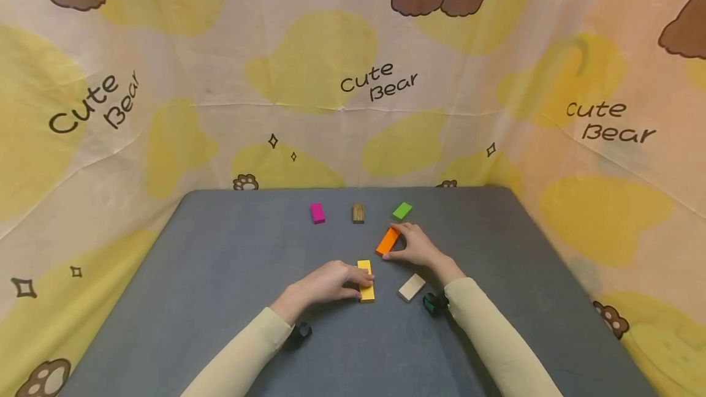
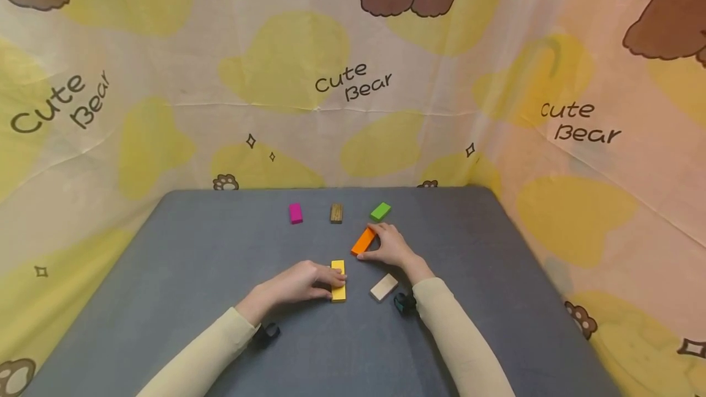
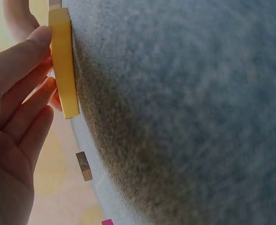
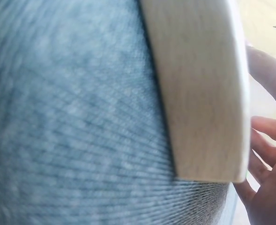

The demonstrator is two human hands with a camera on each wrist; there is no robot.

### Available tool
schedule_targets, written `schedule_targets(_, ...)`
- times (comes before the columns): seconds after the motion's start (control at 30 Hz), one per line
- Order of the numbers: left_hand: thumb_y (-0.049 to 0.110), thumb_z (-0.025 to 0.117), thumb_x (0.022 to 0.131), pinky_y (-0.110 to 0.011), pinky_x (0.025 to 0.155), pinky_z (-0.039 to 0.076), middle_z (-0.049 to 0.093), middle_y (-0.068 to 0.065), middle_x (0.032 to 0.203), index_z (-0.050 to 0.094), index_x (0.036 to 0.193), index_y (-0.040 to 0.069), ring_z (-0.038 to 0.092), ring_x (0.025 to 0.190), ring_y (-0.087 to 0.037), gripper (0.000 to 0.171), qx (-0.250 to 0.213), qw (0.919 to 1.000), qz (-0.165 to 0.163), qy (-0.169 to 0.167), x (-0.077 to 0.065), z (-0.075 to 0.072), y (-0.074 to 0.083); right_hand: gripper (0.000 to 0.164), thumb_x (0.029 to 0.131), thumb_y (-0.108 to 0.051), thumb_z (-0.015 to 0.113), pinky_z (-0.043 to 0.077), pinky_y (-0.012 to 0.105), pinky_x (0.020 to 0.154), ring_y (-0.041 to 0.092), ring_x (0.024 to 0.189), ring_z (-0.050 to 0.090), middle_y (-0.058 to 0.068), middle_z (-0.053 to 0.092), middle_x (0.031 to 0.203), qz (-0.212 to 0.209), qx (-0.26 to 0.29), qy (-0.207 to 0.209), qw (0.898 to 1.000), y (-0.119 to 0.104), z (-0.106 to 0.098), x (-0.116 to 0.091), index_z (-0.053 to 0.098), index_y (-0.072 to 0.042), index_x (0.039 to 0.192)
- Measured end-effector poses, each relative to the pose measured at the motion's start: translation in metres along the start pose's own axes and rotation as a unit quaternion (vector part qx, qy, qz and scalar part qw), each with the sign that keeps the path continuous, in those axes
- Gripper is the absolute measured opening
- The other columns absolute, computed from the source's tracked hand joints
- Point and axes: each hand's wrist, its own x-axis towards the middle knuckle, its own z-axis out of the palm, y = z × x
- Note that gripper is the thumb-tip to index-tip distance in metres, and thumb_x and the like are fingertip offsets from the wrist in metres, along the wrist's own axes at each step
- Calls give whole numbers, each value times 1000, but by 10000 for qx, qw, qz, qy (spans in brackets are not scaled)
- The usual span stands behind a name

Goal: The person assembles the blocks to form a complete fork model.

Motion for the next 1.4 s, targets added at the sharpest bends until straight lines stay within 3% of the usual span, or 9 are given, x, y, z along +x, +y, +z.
schedule_targets(0.47,29,74,84,-27,103,50,67,11,125,68,122,22,63,119,-5,39,-193,9994,-278,49,3,-1,2,94,72,-59,76,40,53,112,33,132,44,15,44,148,50,-14,-23,10000,0,-2,3,40,-14,147)
schedule_targets(1.17,31,74,84,-27,102,51,68,10,125,69,121,22,63,118,-4,39,-330,9992,-214,107,2,3,-3,94,72,-59,76,40,53,110,33,130,45,16,47,146,-146,-58,71,9999,3,1,0,42,-13,146)
schedule_targets(1.4,30,74,84,-27,102,51,67,11,125,69,121,22,63,119,-4,39,-402,9988,-251,79,1,4,-3,93,71,-58,77,38,55,112,33,133,44,13,46,148,-289,221,-102,9993,10,-4,2,43,-15,146)
